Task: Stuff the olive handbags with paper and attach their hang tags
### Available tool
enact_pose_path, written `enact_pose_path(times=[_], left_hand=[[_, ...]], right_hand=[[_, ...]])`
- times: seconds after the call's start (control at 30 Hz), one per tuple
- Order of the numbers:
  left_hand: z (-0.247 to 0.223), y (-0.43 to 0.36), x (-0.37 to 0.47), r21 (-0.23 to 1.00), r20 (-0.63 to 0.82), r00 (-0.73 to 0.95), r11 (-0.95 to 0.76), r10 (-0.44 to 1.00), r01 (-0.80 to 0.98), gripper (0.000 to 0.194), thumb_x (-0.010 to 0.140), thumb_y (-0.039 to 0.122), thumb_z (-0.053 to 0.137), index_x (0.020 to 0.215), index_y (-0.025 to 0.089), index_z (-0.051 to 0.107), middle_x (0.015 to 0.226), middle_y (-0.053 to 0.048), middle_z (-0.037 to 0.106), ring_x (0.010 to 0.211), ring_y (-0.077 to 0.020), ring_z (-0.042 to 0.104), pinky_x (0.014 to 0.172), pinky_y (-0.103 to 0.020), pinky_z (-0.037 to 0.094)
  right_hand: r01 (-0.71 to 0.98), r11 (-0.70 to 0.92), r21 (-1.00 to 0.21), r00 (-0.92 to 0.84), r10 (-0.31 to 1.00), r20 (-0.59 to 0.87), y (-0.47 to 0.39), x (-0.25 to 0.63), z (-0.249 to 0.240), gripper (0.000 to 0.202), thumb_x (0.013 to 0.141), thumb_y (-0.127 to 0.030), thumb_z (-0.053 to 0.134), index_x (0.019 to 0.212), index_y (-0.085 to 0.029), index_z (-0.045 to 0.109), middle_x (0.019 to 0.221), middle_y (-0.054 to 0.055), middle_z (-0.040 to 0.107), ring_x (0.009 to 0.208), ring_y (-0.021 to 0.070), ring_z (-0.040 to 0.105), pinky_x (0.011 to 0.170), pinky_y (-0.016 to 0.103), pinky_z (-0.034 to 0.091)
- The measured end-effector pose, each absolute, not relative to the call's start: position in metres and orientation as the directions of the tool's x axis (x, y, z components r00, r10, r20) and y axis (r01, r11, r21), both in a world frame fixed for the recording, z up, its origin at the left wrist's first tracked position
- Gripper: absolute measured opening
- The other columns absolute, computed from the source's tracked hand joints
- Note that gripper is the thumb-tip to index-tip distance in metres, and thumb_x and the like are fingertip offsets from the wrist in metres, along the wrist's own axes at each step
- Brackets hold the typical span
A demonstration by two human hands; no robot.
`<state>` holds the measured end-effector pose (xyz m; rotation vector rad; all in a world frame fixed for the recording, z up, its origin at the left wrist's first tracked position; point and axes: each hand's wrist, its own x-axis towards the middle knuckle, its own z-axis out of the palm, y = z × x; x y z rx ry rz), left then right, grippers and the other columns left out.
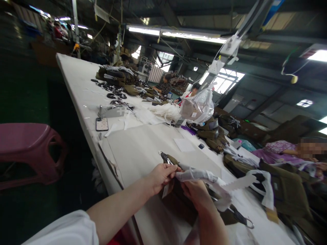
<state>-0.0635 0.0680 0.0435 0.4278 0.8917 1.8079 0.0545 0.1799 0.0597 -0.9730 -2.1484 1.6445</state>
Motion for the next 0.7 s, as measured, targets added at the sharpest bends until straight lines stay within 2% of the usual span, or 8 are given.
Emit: enact_pose_path(times=[0.1,0.27,0.37,0.53,0.7], left_hand=[[0.04,0.069,-0.061,0.698,-0.121,-0.377,-0.191,0.918,-0.69,0.05,0.064,0.052,0.079,0.088,0.01,0.068,0.049,0.011,0.039,0.035,-0.0004,0.022,0.039,-0.023,0.002],[0.039,0.07,-0.058,0.642,-0.136,-0.36,-0.195,0.923,-0.741,0.046,0.067,0.048,0.08,0.09,0.01,0.066,0.05,0.01,0.039,0.036,-0.0002,0.022,0.039,-0.021,0.003],[0.037,0.071,-0.055,0.584,-0.137,-0.378,-0.233,0.916,-0.777,0.045,0.067,0.046,0.081,0.091,0.011,0.066,0.048,0.011,0.038,0.035,-0.0004,0.022,0.038,-0.02,0.005],[0.035,0.074,-0.047,0.534,-0.139,-0.424,-0.293,0.895,-0.793,0.046,0.066,0.047,0.082,0.09,0.011,0.067,0.044,0.012,0.037,0.034,-0.0006,0.022,0.038,-0.019,0.011],[0.035,0.075,-0.039,0.562,-0.181,-0.472,-0.303,0.863,-0.77,0.051,0.061,0.05,0.084,0.09,0.011,0.069,0.043,0.012,0.037,0.036,-0.0006,0.024,0.04,-0.018,0.015]], right_hand=[[0.409,0.044,-0.911,-0.712,0.64,-0.289,0.182,0.056,0.054,0.032,0.071,-0.047,0.065,0.058,-0.021,0.051,0.048,-0.004,0.043,0.043,0.0094,0.031,0.042,0.024,0.018],[0.401,0.112,-0.909,-0.696,0.683,-0.222,0.176,0.053,0.049,0.035,0.072,-0.05,0.062,0.056,-0.022,0.049,0.042,-0.004,0.042,0.039,0.0108,0.034,0.04,0.026,0.02],[0.414,0.197,-0.889,-0.658,0.739,-0.143,0.168,0.05,0.047,0.04,0.071,-0.055,0.06,0.05,-0.023,0.049,0.037,-0.004,0.04,0.035,0.0114,0.034,0.038,0.027,0.021],[0.406,0.386,-0.828,-0.592,0.802,0.084,0.152,0.049,0.044,0.047,0.073,-0.059,0.055,0.042,-0.025,0.048,0.034,-0.001,0.041,0.035,0.0157,0.041,0.042,0.031,0.027],[0.376,0.414,-0.829,-0.54,0.825,0.167,0.147,0.051,0.036,0.043,0.076,-0.054,0.055,0.045,-0.026,0.049,0.037,0.0,0.047,0.038,0.0184,0.046,0.044,0.032,0.031]])
